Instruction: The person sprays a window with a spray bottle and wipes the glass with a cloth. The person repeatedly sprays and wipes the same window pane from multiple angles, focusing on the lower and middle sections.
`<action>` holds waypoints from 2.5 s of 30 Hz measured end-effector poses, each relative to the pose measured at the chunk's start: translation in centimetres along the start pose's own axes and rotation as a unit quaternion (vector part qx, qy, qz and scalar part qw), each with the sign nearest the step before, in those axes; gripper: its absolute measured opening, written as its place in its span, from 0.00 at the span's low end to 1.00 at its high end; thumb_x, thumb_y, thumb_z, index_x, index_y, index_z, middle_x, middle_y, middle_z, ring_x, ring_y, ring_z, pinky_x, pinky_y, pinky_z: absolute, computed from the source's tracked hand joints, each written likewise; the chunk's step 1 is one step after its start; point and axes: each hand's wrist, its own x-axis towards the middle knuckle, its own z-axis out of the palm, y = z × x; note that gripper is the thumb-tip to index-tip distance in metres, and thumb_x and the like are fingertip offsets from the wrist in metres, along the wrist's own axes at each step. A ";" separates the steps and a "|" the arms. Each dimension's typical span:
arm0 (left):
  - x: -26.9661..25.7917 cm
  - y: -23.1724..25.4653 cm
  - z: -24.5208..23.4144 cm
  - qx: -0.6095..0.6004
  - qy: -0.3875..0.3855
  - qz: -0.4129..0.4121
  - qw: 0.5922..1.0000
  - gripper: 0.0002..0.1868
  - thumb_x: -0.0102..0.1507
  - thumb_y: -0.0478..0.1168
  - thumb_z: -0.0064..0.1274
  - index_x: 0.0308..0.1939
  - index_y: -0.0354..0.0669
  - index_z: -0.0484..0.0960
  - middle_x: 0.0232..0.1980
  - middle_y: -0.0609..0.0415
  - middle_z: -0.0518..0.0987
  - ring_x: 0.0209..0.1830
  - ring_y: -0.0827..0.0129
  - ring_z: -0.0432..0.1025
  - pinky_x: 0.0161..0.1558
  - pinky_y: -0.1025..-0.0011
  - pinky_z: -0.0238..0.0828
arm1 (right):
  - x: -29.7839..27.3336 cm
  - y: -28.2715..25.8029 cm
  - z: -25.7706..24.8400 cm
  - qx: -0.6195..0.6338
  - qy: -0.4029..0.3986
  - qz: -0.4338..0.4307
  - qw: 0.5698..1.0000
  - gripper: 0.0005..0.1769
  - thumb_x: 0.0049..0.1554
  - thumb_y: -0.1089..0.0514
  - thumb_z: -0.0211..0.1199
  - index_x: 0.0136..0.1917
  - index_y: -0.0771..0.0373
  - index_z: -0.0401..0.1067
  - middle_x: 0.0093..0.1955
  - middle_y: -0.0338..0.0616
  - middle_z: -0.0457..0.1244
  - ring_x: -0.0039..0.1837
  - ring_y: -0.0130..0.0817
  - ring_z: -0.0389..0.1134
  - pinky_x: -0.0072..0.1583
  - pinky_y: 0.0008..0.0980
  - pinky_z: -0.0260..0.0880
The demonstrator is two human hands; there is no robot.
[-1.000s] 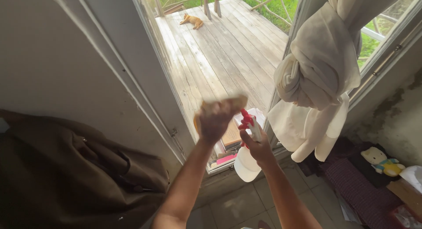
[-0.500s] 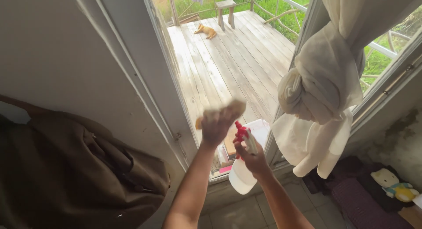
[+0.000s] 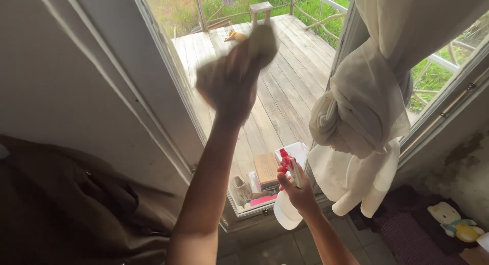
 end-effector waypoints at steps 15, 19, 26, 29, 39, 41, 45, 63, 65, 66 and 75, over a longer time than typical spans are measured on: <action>-29.4 13.8 3.6 -0.131 -0.037 0.122 0.983 0.14 0.62 0.45 0.48 0.49 0.56 0.84 0.48 0.50 0.78 0.53 0.58 0.74 0.45 0.48 0.76 | 6.6 -2.8 -1.3 -0.027 0.026 -0.088 0.995 0.22 0.59 0.56 0.67 0.64 0.65 0.69 0.49 0.48 0.68 0.34 0.31 0.69 0.41 0.28 0.72; -20.7 11.2 -1.6 -0.195 -0.125 0.115 0.966 0.04 0.62 0.39 0.47 0.37 0.51 0.77 0.36 0.56 0.68 0.32 0.62 0.64 0.27 0.60 0.65 | 8.6 -3.4 -2.6 -0.046 0.036 -0.123 0.991 0.24 0.59 0.54 0.68 0.66 0.64 0.67 0.50 0.46 0.67 0.35 0.27 0.68 0.40 0.27 0.74; -9.8 8.4 4.3 -0.031 0.050 0.018 0.998 0.09 0.64 0.50 0.52 0.48 0.68 0.81 0.63 0.64 0.75 0.54 0.57 0.64 0.44 0.56 0.60 | 9.7 -0.3 -4.5 -0.058 0.055 -0.117 0.990 0.25 0.58 0.52 0.70 0.64 0.64 0.69 0.49 0.46 0.68 0.32 0.28 0.70 0.36 0.29 0.75; -3.6 8.2 7.1 -0.070 0.130 -0.026 0.989 0.08 0.67 0.52 0.52 0.49 0.74 0.84 0.60 0.72 0.77 0.52 0.65 0.65 0.44 0.64 0.64 | 9.5 0.0 -3.8 -0.046 0.062 -0.117 0.990 0.22 0.60 0.52 0.67 0.63 0.65 0.69 0.49 0.46 0.68 0.32 0.27 0.69 0.34 0.23 0.72; -9.2 11.4 4.1 -0.061 0.125 0.033 0.990 0.09 0.67 0.48 0.51 0.48 0.68 0.85 0.58 0.69 0.79 0.49 0.65 0.67 0.46 0.51 0.73 | 8.9 0.4 -2.6 -0.057 0.096 -0.119 0.987 0.26 0.59 0.53 0.70 0.67 0.62 0.69 0.51 0.48 0.68 0.33 0.34 0.71 0.38 0.32 0.77; -12.4 11.3 2.7 -0.117 0.091 0.023 0.989 0.10 0.69 0.48 0.49 0.51 0.67 0.84 0.60 0.66 0.78 0.50 0.64 0.65 0.47 0.59 0.72 | 7.2 0.0 -1.8 -0.095 0.099 -0.120 0.983 0.27 0.59 0.59 0.69 0.68 0.68 0.65 0.51 0.52 0.66 0.38 0.36 0.69 0.42 0.35 0.76; -19.7 10.7 1.0 -0.089 0.043 0.009 0.995 0.11 0.70 0.50 0.50 0.54 0.74 0.82 0.61 0.69 0.79 0.50 0.67 0.68 0.48 0.57 0.68 | 2.4 3.6 -0.6 -0.090 0.090 -0.080 0.989 0.26 0.57 0.53 0.72 0.64 0.65 0.69 0.48 0.46 0.67 0.34 0.31 0.69 0.41 0.30 0.74; 1.4 2.0 -2.0 -0.137 0.009 0.016 0.990 0.18 0.68 0.58 0.51 0.59 0.63 0.77 0.35 0.54 0.71 0.24 0.62 0.68 0.33 0.56 0.63 | -2.9 -4.1 5.3 -0.042 0.074 -0.099 0.991 0.25 0.58 0.52 0.68 0.65 0.62 0.67 0.52 0.53 0.68 0.41 0.38 0.70 0.44 0.37 0.79; 5.2 1.8 -2.1 -0.154 -0.068 -0.042 0.985 0.20 0.69 0.50 0.60 0.64 0.60 0.73 0.42 0.56 0.78 0.39 0.62 0.73 0.46 0.56 0.68 | -2.6 -4.1 5.1 -0.042 0.094 -0.051 0.993 0.21 0.58 0.52 0.64 0.63 0.57 0.71 0.50 0.37 0.69 0.45 0.26 0.66 0.41 0.25 0.76; 4.7 2.9 -0.7 -0.158 -0.068 -0.041 0.984 0.20 0.69 0.50 0.60 0.64 0.60 0.73 0.42 0.56 0.78 0.39 0.62 0.73 0.46 0.56 0.68 | -2.5 -4.5 4.7 -0.042 0.098 -0.051 0.993 0.21 0.58 0.52 0.64 0.63 0.57 0.71 0.50 0.37 0.69 0.45 0.26 0.66 0.41 0.25 0.76; -10.4 10.9 -0.9 -0.110 -0.084 0.097 0.986 0.09 0.73 0.47 0.42 0.38 0.55 0.72 0.23 0.57 0.68 0.34 0.48 0.80 0.26 0.65 0.71 | -1.8 -3.4 1.5 -0.123 0.145 -0.012 0.982 0.26 0.57 0.46 0.62 0.65 0.58 0.70 0.55 0.39 0.69 0.53 0.31 0.70 0.48 0.30 0.77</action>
